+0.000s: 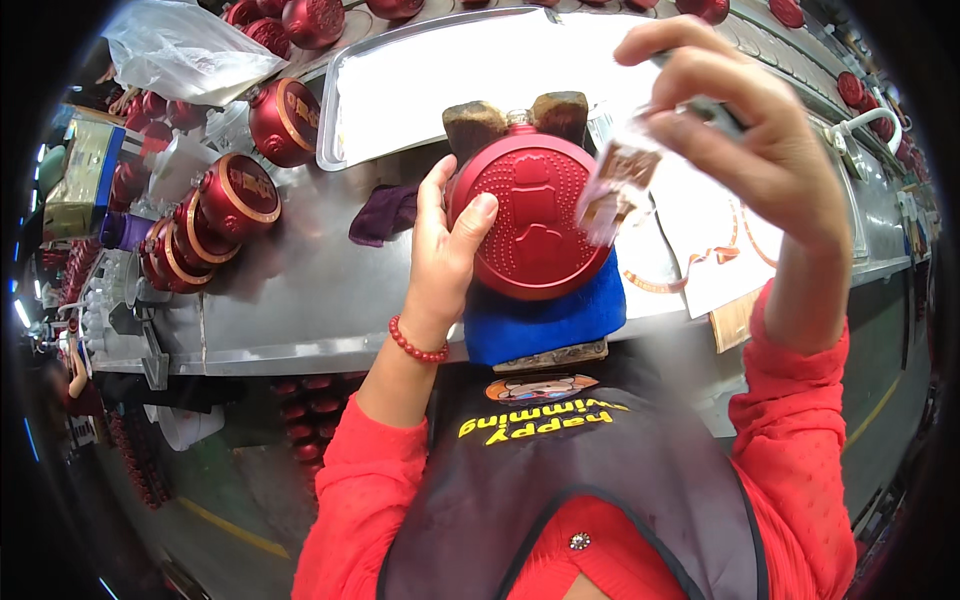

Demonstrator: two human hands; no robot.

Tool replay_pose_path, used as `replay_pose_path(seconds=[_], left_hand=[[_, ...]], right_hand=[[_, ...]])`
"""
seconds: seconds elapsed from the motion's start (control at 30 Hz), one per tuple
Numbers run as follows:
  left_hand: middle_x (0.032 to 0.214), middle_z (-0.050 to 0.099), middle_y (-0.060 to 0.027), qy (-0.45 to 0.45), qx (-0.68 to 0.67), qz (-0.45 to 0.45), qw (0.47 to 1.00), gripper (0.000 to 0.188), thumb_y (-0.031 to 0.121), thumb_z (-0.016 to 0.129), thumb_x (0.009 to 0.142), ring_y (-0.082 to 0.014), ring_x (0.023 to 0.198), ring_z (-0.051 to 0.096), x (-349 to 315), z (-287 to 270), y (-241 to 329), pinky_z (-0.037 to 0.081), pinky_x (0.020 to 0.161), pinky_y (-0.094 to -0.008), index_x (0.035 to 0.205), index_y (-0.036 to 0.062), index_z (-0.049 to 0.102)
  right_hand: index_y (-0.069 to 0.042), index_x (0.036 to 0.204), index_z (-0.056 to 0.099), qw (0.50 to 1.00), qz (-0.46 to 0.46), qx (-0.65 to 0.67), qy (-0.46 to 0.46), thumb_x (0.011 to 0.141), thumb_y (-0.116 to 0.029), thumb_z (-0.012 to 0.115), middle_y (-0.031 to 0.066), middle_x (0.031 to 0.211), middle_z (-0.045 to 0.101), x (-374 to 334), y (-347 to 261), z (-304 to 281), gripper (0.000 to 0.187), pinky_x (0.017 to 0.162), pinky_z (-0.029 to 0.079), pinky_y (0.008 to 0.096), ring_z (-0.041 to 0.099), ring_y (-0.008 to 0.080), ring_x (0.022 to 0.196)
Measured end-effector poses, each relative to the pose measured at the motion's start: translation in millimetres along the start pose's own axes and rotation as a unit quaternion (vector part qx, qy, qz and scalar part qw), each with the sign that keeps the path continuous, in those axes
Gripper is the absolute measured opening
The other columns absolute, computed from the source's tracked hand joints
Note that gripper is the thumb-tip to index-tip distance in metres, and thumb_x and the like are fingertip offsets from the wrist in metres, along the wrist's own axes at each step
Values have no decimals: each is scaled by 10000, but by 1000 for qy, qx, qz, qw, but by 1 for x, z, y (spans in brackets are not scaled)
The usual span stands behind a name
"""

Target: The person applies gold circular stickers to the front of red cylindrical containers, then wraps a gold ribbon around the neck of each container. They wipe the surface with a cloth and place the finished items on a nearby tray.

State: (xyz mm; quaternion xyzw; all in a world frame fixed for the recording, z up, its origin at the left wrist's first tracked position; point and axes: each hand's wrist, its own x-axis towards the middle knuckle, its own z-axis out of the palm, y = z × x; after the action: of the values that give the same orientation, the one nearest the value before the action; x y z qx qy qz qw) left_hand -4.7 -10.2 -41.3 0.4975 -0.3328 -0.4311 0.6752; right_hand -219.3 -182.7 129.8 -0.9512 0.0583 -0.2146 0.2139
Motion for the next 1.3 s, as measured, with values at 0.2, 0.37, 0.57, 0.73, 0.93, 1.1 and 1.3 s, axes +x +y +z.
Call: replay_pose_path(seconds=[0.2,0.37,0.57,0.73,0.93,1.1,1.3], left_hand=[[1493,425,-275,42,169,129,976,876,416,698,993,-337,1387,439,-21,8,-1,329,1181,-439,1553,-92,255],[1522,359,-313,62,412,216,883,1018,435,801,886,-437,1397,398,-32,18,-1,316,1181,-506,1553,-86,237],[1510,384,-306,75,444,227,864,1042,421,823,867,-439,1363,437,-32,23,0,341,1163,-501,1558,-83,228],[1501,402,-302,69,415,224,879,1039,406,828,865,-430,1344,462,-32,21,-1,360,1149,-492,1558,-84,230],[1508,405,-297,56,401,206,891,1013,378,813,885,-411,1338,475,-34,20,1,367,1145,-484,1564,-87,222],[1512,400,-298,48,387,201,899,1006,372,805,895,-407,1359,462,-34,20,1,359,1157,-480,1564,-93,215],[1517,388,-303,48,397,207,893,1009,386,798,901,-412,1372,449,-34,19,0,352,1164,-482,1560,-104,211]], right_hand=[[-5,902,622,998,40,-14,40,900,-40,718,141,1182,626,9,10,104,102,941,525,405,628,327,1090],[3,951,703,995,7,-39,95,875,-108,750,166,1138,652,1,18,114,143,968,524,427,627,355,1106],[-1,939,695,994,18,-37,103,870,-114,756,154,1115,654,6,16,117,146,954,524,434,625,356,1085],[-13,931,690,992,25,-50,109,866,-124,764,146,1078,651,6,17,120,149,933,530,438,626,354,1069],[-24,930,683,991,25,-54,123,857,-143,776,136,1049,651,8,15,122,168,903,541,434,629,346,1060],[-25,911,671,990,25,-59,129,848,-150,782,136,1040,650,7,16,124,178,897,541,430,629,343,1058],[-28,898,661,988,23,-60,137,837,-152,791,136,1045,655,8,15,125,190,900,540,428,630,344,1066]])
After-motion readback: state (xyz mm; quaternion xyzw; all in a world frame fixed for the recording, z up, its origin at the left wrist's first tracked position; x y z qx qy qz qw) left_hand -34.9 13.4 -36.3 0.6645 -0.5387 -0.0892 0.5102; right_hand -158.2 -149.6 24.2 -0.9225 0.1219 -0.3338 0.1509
